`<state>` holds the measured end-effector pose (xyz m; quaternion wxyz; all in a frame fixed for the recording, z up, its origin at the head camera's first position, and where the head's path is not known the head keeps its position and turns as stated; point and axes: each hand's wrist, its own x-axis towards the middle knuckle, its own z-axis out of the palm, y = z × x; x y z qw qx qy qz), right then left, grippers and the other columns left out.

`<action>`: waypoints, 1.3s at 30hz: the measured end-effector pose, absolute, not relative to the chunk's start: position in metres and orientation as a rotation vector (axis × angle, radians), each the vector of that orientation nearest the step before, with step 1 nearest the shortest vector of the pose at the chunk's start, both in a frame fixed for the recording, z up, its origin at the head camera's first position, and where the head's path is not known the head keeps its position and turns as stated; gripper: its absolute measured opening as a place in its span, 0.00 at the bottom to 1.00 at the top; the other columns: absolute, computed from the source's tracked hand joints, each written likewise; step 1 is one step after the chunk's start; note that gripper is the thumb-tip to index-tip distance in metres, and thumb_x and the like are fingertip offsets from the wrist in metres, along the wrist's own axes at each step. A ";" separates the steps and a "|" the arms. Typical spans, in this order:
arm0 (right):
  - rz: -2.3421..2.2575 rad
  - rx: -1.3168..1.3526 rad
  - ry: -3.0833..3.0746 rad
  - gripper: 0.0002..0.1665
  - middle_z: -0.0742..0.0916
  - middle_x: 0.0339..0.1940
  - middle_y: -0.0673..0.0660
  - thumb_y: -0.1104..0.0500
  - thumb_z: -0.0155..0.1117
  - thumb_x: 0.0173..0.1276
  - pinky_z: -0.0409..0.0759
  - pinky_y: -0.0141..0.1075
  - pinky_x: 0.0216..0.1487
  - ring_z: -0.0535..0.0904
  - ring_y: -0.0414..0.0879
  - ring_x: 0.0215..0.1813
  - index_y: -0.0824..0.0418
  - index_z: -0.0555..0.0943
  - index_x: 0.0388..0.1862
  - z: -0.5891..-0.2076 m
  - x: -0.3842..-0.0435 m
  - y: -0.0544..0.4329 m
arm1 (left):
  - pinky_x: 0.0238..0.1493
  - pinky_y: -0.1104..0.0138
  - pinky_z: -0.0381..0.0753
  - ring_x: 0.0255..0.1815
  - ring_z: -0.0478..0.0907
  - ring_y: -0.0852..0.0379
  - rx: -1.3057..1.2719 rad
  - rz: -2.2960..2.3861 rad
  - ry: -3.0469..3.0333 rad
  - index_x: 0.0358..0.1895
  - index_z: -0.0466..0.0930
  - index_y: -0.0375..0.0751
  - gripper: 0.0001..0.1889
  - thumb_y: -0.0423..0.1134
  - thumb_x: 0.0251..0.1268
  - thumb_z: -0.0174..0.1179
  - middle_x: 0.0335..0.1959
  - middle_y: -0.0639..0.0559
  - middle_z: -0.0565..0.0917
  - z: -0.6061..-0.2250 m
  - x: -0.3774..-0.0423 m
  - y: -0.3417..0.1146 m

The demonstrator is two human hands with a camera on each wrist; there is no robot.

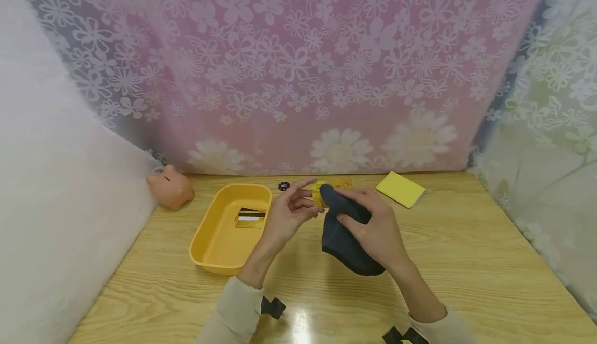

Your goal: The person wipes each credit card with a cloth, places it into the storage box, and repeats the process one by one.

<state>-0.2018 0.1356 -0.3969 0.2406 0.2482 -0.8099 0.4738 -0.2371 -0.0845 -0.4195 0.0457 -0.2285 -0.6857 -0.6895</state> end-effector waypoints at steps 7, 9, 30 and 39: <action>1.211 0.786 -2.190 0.35 0.85 0.55 0.54 0.72 0.80 0.57 0.86 0.52 0.53 0.81 0.51 0.57 0.54 0.86 0.64 -0.403 -0.197 0.119 | 0.51 0.60 0.89 0.45 0.85 0.55 -0.750 -2.083 -2.126 0.76 0.72 0.48 0.32 0.23 0.72 0.62 0.55 0.41 0.82 -0.418 -0.237 -0.083; 1.204 0.775 -2.191 0.34 0.85 0.55 0.55 0.73 0.80 0.57 0.86 0.52 0.53 0.81 0.51 0.57 0.55 0.86 0.63 -0.403 -0.197 0.118 | 0.51 0.60 0.89 0.45 0.85 0.54 -0.758 -2.072 -2.129 0.75 0.73 0.49 0.31 0.23 0.72 0.62 0.54 0.41 0.83 -0.418 -0.237 -0.083; 1.180 0.421 -2.231 0.32 0.85 0.53 0.60 0.71 0.75 0.62 0.83 0.54 0.47 0.81 0.57 0.51 0.54 0.85 0.65 -0.390 -0.211 0.161 | 0.54 0.52 0.88 0.45 0.85 0.54 -0.722 -2.277 -1.991 0.73 0.74 0.41 0.30 0.23 0.70 0.64 0.48 0.47 0.81 -0.413 -0.236 -0.086; 1.170 0.358 -2.207 0.31 0.85 0.55 0.61 0.71 0.74 0.63 0.84 0.50 0.48 0.82 0.60 0.53 0.55 0.85 0.65 -0.387 -0.211 0.172 | 0.54 0.53 0.89 0.43 0.88 0.52 -0.692 -2.308 -1.960 0.73 0.74 0.43 0.30 0.23 0.70 0.64 0.45 0.49 0.82 -0.416 -0.237 -0.090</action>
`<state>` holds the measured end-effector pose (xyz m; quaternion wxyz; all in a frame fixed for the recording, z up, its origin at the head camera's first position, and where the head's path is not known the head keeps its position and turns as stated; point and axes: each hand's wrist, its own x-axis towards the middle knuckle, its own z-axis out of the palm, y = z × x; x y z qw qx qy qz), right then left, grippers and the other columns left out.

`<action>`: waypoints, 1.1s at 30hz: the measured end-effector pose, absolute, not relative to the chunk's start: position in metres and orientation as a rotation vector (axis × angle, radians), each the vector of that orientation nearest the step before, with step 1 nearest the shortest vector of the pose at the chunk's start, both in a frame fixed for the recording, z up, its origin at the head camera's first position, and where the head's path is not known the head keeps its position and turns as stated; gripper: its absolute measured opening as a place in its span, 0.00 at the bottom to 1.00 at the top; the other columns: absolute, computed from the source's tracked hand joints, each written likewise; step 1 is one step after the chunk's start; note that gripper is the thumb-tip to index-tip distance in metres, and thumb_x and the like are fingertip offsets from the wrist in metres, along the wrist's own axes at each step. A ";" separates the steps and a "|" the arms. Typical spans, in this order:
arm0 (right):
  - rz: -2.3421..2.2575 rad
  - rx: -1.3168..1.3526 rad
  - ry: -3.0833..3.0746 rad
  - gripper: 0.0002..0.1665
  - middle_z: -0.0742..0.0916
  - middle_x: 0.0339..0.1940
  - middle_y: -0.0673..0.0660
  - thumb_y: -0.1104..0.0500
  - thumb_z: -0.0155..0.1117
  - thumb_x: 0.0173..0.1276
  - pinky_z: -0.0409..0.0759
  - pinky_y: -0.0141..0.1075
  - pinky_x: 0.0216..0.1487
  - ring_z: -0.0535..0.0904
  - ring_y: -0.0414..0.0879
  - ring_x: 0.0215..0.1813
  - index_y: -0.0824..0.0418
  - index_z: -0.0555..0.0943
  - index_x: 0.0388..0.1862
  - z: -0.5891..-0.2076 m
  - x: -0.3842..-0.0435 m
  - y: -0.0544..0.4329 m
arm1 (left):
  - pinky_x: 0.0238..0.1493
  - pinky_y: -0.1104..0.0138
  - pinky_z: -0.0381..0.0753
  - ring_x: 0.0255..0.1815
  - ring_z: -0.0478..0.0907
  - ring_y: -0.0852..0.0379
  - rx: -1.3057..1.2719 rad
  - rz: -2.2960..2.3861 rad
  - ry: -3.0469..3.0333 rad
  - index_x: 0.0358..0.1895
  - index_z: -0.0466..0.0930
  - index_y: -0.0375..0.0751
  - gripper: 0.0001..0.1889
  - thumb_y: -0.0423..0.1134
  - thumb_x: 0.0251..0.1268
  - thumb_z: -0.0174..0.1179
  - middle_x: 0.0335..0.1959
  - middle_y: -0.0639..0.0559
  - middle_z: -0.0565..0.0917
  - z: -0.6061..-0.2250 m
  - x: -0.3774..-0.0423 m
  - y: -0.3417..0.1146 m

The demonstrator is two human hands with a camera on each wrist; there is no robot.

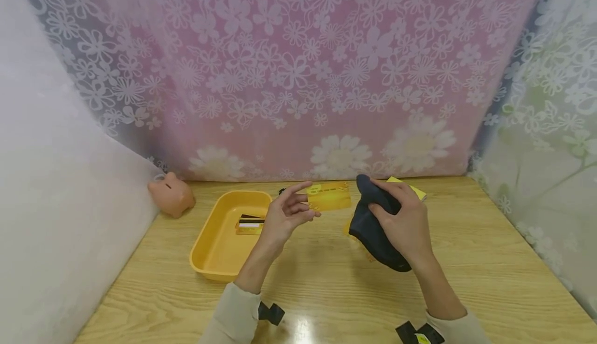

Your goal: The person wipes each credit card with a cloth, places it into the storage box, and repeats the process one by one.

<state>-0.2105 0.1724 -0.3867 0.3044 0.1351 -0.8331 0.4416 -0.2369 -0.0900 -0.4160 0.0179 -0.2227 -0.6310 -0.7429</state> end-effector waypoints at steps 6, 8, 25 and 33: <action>1.208 0.561 -2.146 0.35 0.85 0.55 0.55 0.72 0.77 0.60 0.77 0.23 0.53 0.82 0.51 0.54 0.52 0.85 0.66 -0.390 -0.208 0.159 | 0.54 0.50 0.88 0.43 0.88 0.53 -0.673 -2.265 -1.994 0.73 0.74 0.42 0.30 0.24 0.70 0.64 0.47 0.47 0.83 -0.418 -0.237 -0.089; 1.215 0.636 -2.136 0.35 0.85 0.55 0.53 0.72 0.78 0.59 0.78 0.23 0.55 0.82 0.50 0.55 0.52 0.85 0.65 -0.392 -0.206 0.152 | 0.54 0.47 0.88 0.43 0.87 0.54 -0.668 -2.251 -2.017 0.74 0.74 0.43 0.30 0.24 0.70 0.65 0.49 0.42 0.83 -0.417 -0.237 -0.088; 1.229 0.811 -2.202 0.34 0.85 0.55 0.52 0.71 0.79 0.59 0.86 0.51 0.55 0.82 0.50 0.57 0.51 0.85 0.64 -0.406 -0.199 0.123 | 0.55 0.58 0.88 0.48 0.86 0.55 -0.737 -2.252 -2.073 0.74 0.74 0.49 0.30 0.24 0.72 0.61 0.57 0.44 0.83 -0.420 -0.233 -0.084; 1.193 0.726 -2.195 0.35 0.86 0.53 0.54 0.72 0.79 0.58 0.86 0.52 0.51 0.83 0.51 0.55 0.52 0.86 0.64 -0.403 -0.204 0.135 | 0.52 0.59 0.89 0.47 0.86 0.56 -0.724 -2.238 -2.057 0.74 0.74 0.44 0.31 0.26 0.69 0.66 0.53 0.45 0.82 -0.419 -0.232 -0.084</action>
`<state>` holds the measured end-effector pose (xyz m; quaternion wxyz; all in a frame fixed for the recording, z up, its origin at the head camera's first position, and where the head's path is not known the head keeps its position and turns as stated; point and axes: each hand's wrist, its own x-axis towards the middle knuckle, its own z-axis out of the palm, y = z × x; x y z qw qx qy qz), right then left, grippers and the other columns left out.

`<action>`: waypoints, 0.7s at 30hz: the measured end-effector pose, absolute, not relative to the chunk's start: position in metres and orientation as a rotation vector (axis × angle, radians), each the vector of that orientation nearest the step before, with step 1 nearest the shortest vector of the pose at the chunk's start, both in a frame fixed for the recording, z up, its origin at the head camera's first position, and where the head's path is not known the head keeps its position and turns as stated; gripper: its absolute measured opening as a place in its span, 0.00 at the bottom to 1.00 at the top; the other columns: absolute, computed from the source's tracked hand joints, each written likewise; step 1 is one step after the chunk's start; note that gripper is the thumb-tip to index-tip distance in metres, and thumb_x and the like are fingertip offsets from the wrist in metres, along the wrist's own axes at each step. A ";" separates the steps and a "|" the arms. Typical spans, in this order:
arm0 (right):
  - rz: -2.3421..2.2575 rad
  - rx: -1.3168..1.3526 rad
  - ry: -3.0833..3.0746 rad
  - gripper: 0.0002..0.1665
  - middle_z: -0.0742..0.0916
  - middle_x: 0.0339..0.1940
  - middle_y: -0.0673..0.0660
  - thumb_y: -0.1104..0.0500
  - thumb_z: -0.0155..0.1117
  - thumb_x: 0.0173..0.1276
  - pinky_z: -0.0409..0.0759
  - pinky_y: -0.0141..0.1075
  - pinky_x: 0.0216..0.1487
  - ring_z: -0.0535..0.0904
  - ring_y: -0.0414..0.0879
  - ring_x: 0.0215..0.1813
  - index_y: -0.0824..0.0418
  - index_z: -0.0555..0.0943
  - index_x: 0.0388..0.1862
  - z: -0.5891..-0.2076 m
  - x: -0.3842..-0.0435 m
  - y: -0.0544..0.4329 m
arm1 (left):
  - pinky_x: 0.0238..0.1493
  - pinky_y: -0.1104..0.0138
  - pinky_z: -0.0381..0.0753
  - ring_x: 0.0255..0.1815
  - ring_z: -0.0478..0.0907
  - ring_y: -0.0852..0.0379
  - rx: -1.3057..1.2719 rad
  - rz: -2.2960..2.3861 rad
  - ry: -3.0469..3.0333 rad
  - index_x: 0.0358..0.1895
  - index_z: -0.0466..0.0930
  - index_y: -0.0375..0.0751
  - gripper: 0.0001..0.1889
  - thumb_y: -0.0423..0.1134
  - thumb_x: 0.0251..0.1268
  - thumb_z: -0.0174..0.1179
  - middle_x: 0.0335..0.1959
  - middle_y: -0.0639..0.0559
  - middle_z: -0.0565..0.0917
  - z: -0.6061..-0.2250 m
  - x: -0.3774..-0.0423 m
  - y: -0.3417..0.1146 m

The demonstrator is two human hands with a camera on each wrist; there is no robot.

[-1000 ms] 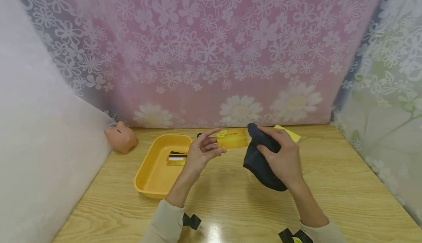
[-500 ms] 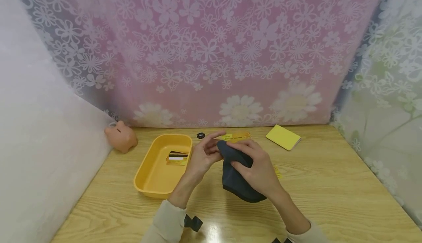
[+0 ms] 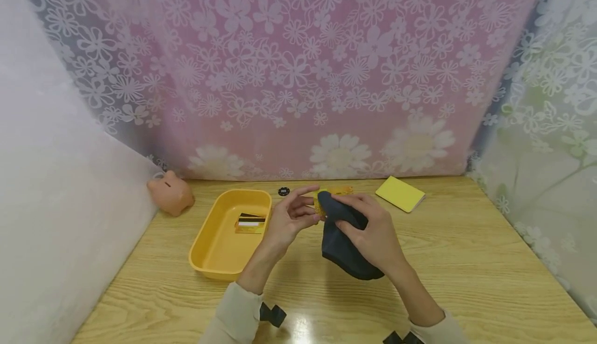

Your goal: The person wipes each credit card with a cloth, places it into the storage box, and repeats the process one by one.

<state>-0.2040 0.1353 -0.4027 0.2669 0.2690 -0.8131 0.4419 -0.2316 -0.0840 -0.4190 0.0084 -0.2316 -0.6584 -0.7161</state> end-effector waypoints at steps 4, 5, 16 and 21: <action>1.186 0.679 -2.201 0.35 0.85 0.53 0.54 0.72 0.78 0.60 0.85 0.43 0.53 0.83 0.51 0.54 0.52 0.85 0.65 -0.401 -0.209 0.147 | 0.51 0.59 0.89 0.46 0.85 0.57 -0.706 -2.248 -2.041 0.73 0.74 0.43 0.31 0.26 0.68 0.68 0.52 0.45 0.81 -0.419 -0.231 -0.086; 1.189 0.664 -2.205 0.34 0.85 0.53 0.54 0.71 0.78 0.60 0.84 0.39 0.53 0.83 0.50 0.54 0.51 0.85 0.65 -0.401 -0.211 0.150 | 0.50 0.59 0.89 0.46 0.85 0.57 -0.705 -2.253 -2.035 0.73 0.75 0.43 0.31 0.26 0.68 0.68 0.51 0.45 0.81 -0.420 -0.232 -0.087; 1.201 0.442 -2.245 0.33 0.84 0.62 0.58 0.68 0.76 0.64 0.79 0.47 0.58 0.79 0.57 0.63 0.51 0.83 0.68 -0.391 -0.217 0.190 | 0.50 0.53 0.89 0.43 0.85 0.58 -0.727 -2.311 -1.977 0.74 0.71 0.37 0.31 0.25 0.69 0.65 0.47 0.54 0.80 -0.419 -0.236 -0.090; 1.204 0.430 -2.238 0.33 0.84 0.63 0.58 0.67 0.75 0.65 0.79 0.43 0.57 0.80 0.58 0.62 0.50 0.83 0.69 -0.387 -0.216 0.190 | 0.43 0.62 0.89 0.40 0.88 0.52 -0.651 -2.261 -1.962 0.73 0.71 0.35 0.29 0.23 0.70 0.62 0.45 0.49 0.79 -0.418 -0.236 -0.089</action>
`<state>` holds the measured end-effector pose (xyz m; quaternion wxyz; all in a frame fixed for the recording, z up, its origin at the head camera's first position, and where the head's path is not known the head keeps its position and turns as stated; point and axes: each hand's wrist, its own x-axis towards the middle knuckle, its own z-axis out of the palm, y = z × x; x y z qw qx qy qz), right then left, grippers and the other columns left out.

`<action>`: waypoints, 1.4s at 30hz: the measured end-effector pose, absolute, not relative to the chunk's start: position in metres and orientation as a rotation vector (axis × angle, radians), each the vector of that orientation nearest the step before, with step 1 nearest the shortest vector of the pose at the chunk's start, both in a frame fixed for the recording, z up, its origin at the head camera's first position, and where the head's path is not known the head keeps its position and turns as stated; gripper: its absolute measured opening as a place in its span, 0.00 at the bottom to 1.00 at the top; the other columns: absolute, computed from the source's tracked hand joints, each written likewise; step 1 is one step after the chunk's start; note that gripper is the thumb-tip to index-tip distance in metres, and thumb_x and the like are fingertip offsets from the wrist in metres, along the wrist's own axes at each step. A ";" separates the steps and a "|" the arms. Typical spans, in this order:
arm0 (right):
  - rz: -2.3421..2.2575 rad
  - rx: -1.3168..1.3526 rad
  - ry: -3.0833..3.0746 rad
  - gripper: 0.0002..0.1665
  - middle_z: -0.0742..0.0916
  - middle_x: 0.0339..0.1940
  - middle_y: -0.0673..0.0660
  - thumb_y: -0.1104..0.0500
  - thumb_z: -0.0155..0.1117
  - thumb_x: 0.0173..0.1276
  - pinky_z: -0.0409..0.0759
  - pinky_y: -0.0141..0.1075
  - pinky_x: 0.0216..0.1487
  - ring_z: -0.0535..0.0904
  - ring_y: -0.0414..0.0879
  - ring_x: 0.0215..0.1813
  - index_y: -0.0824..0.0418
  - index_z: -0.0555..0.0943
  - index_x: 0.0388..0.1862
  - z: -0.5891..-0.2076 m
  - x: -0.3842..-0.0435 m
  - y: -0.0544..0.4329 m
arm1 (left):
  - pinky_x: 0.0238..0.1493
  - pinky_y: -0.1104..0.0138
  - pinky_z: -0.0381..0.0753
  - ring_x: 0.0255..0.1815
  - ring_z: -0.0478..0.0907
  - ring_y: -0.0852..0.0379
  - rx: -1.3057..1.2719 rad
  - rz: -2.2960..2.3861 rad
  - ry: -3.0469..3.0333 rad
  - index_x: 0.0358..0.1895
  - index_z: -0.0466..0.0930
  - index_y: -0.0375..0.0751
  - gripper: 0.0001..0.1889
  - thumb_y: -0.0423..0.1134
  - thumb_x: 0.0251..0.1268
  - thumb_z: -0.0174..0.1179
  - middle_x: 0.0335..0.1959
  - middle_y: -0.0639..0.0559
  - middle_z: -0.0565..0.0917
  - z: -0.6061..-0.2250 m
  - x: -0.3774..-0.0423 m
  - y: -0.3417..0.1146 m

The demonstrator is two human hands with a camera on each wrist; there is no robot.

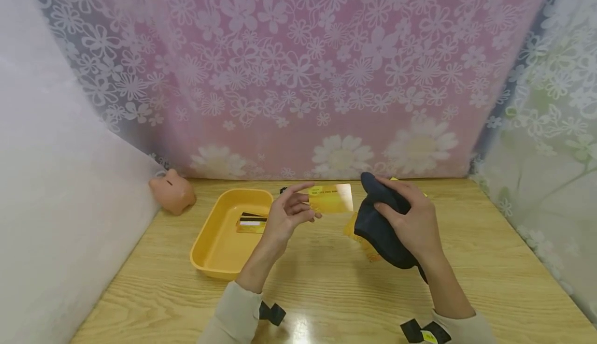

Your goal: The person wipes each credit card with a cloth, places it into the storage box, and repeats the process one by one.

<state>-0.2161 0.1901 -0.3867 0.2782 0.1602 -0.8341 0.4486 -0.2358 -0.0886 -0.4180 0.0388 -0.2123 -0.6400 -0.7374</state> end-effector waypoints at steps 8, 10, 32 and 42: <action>1.238 0.490 -2.199 0.34 0.85 0.61 0.53 0.69 0.77 0.64 0.74 0.21 0.55 0.80 0.52 0.60 0.49 0.84 0.67 -0.388 -0.216 0.184 | 0.38 0.63 0.88 0.38 0.89 0.47 -0.283 -2.155 -1.983 0.66 0.79 0.43 0.24 0.23 0.71 0.62 0.42 0.48 0.81 -0.421 -0.237 -0.085; 1.239 0.491 -2.196 0.34 0.85 0.60 0.52 0.69 0.77 0.63 0.74 0.22 0.55 0.80 0.51 0.60 0.47 0.84 0.67 -0.388 -0.217 0.184 | 0.38 0.63 0.88 0.37 0.89 0.49 -0.230 -2.159 -1.970 0.61 0.82 0.38 0.18 0.24 0.71 0.63 0.41 0.46 0.83 -0.421 -0.237 -0.085; 1.234 0.485 -2.196 0.34 0.86 0.57 0.51 0.69 0.77 0.63 0.74 0.22 0.56 0.80 0.48 0.59 0.49 0.84 0.66 -0.390 -0.218 0.182 | 0.42 0.62 0.89 0.44 0.83 0.49 -0.318 -2.140 -1.929 0.46 0.87 0.32 0.08 0.23 0.72 0.59 0.51 0.43 0.83 -0.424 -0.238 -0.084; 1.239 0.489 -2.198 0.34 0.86 0.58 0.52 0.69 0.77 0.63 0.74 0.23 0.56 0.80 0.49 0.59 0.50 0.84 0.67 -0.390 -0.218 0.181 | 0.50 0.51 0.89 0.47 0.89 0.48 -0.553 -2.234 -1.853 0.61 0.83 0.33 0.16 0.29 0.77 0.53 0.61 0.42 0.80 -0.425 -0.237 -0.085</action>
